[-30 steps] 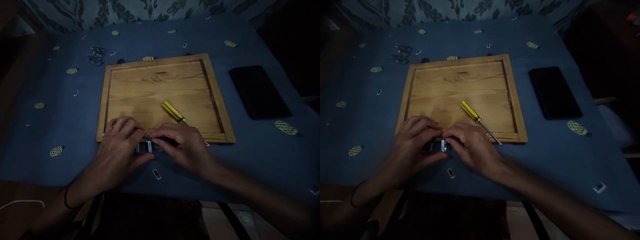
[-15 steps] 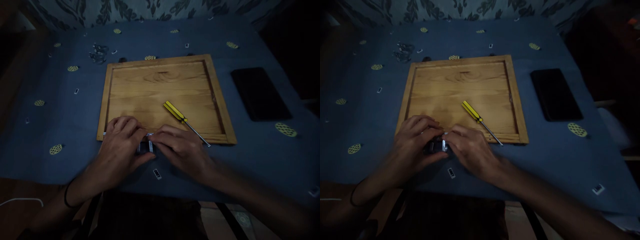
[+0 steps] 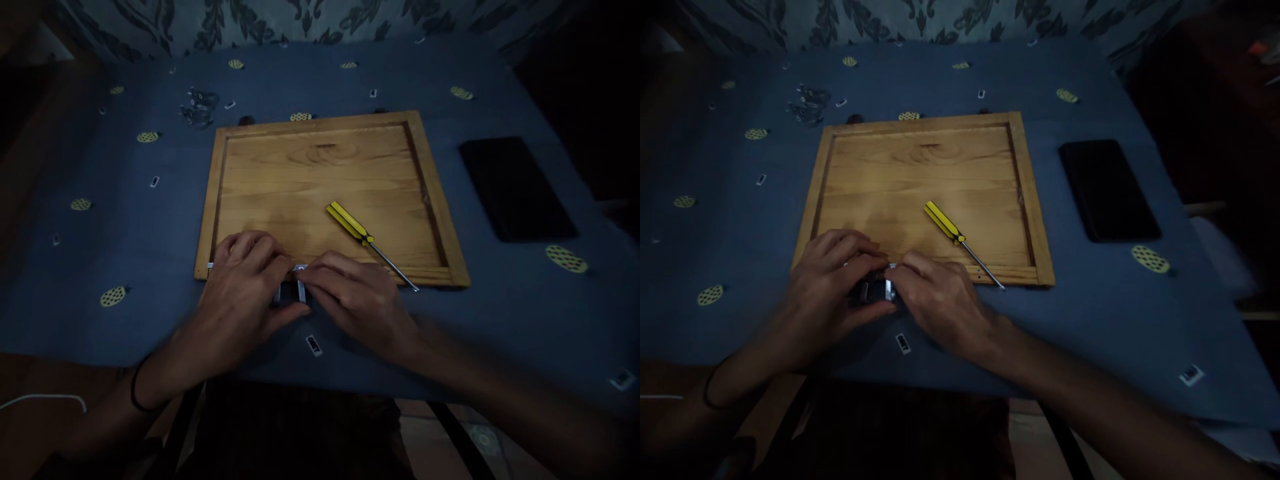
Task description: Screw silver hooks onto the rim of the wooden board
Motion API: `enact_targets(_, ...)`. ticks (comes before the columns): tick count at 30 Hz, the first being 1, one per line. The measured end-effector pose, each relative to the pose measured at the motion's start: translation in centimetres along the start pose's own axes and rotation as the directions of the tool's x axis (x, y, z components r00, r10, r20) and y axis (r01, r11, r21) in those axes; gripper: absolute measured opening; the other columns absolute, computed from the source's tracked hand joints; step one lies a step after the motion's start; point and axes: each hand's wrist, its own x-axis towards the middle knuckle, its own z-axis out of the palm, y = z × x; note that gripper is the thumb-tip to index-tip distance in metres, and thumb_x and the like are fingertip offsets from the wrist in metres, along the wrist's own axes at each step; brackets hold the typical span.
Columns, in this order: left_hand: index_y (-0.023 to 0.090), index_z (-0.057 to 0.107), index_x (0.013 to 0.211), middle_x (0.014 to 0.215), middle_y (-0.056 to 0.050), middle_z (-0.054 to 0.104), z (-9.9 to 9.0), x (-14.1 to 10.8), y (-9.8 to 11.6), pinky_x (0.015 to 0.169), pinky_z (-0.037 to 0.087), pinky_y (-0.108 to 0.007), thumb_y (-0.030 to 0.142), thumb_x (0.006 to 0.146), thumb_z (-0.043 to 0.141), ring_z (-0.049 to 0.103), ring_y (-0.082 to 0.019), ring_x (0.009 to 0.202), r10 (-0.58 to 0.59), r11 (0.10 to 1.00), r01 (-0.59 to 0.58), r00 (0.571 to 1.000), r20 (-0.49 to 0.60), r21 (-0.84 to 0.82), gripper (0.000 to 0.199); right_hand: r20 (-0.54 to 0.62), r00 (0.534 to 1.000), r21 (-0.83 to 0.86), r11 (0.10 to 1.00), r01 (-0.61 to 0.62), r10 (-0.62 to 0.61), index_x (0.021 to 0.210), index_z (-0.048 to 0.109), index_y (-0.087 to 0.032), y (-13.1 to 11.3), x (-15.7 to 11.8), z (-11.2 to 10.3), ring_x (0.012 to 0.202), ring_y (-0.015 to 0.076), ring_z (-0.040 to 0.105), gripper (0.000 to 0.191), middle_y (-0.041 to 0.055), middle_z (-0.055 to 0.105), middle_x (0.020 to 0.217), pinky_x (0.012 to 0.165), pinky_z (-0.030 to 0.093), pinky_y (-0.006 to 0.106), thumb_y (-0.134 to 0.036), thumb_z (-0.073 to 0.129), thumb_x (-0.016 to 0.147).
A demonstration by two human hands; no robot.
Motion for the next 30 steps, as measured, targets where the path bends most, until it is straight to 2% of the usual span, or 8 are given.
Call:
enact_targets(2, 0.015, 0.073, 0.104, 0.112, -0.013, 0.073, 0.0, 0.0, 0.0, 0.095, 0.051, -0.056, 0.038, 0.085, 0.089, 0.063, -0.036, 0.112, -0.001, 1.000, 0.001, 1.000, 0.002, 0.003, 0.034, -0.011, 1.000, -0.001, 1.000, 0.005, -0.005, 0.094, 0.076, -0.018, 0.0, 0.0, 0.0, 0.074, 0.0155, 0.073, 0.026, 0.0040, 0.076, 0.085, 0.063, 0.053, 0.027, -0.012, 0.054, 0.105)
enact_targets(6, 0.017, 0.073, 0.103, 0.112, -0.012, 0.072, 0.1, 0.0, -0.1, 0.096, 0.051, -0.055, 0.041, 0.087, 0.087, 0.063, -0.035, 0.112, -0.004, 1.000, 0.004, 1.000, -0.002, 0.014, 0.033, 0.047, 0.999, 0.038, 0.999, 0.001, -0.003, 0.093, 0.076, -0.018, 0.3, 0.1, -0.2, 0.073, 0.0159, 0.072, 0.026, 0.0049, 0.074, 0.085, 0.062, 0.052, 0.026, -0.013, 0.053, 0.105)
enact_targets(10, 0.017, 0.073, 0.104, 0.112, -0.012, 0.072, 0.1, -0.1, -0.2, 0.096, 0.051, -0.054, 0.042, 0.088, 0.087, 0.062, -0.034, 0.112, 0.000, 1.000, 0.000, 1.000, -0.005, 0.001, 0.033, 0.091, 0.995, 0.101, 0.994, -0.037, 0.028, 0.098, 0.077, -0.018, 0.6, 0.5, -0.5, 0.073, 0.0153, 0.070, 0.022, 0.0041, 0.072, 0.084, 0.064, 0.052, 0.025, -0.012, 0.057, 0.102)
enact_targets(15, 0.020, 0.073, 0.107, 0.114, -0.010, 0.073, -0.1, -0.1, -0.1, 0.097, 0.052, -0.054, 0.043, 0.089, 0.086, 0.061, -0.033, 0.115, -0.023, 1.000, 0.023, 1.000, 0.014, -0.004, 0.033, 0.094, 0.993, 0.192, 0.977, -0.090, 0.073, 0.094, 0.076, -0.020, 0.7, 0.9, -0.7, 0.071, 0.0125, 0.067, 0.020, 0.0005, 0.072, 0.081, 0.062, 0.048, 0.023, -0.005, 0.062, 0.095)
enact_targets(21, 0.020, 0.073, 0.108, 0.114, -0.010, 0.073, 0.1, 0.0, -0.2, 0.097, 0.051, -0.053, 0.043, 0.088, 0.087, 0.062, -0.033, 0.114, -0.019, 1.000, 0.019, 1.000, 0.008, -0.009, 0.034, 0.076, 0.990, 0.306, 0.942, -0.136, 0.119, 0.107, 0.077, -0.020, 1.0, 0.6, -0.5, 0.065, 0.0110, 0.064, 0.022, 0.0004, 0.074, 0.085, 0.059, 0.050, 0.023, -0.007, 0.064, 0.095)
enact_targets(26, 0.021, 0.072, 0.112, 0.115, -0.009, 0.072, 0.2, -0.2, -0.4, 0.097, 0.051, -0.052, 0.045, 0.090, 0.084, 0.061, -0.033, 0.114, -0.024, 0.999, 0.024, 1.000, 0.004, -0.021, 0.034, 0.087, 0.986, 0.315, 0.935, -0.164, 0.144, 0.107, 0.078, -0.020, 1.1, 0.4, -0.6, 0.065, 0.0113, 0.064, 0.020, 0.0007, 0.075, 0.086, 0.063, 0.054, 0.024, -0.011, 0.064, 0.097)
enact_targets(30, 0.020, 0.072, 0.111, 0.115, -0.010, 0.072, 0.1, -0.2, -0.4, 0.096, 0.051, -0.053, 0.044, 0.090, 0.084, 0.062, -0.033, 0.113, -0.017, 1.000, 0.017, 1.000, 0.005, -0.017, 0.033, 0.075, 0.991, 0.276, 0.953, -0.124, 0.108, 0.108, 0.079, -0.020, 1.1, 0.5, -0.7, 0.072, 0.0132, 0.067, 0.019, 0.0016, 0.075, 0.087, 0.066, 0.055, 0.025, -0.013, 0.063, 0.100)
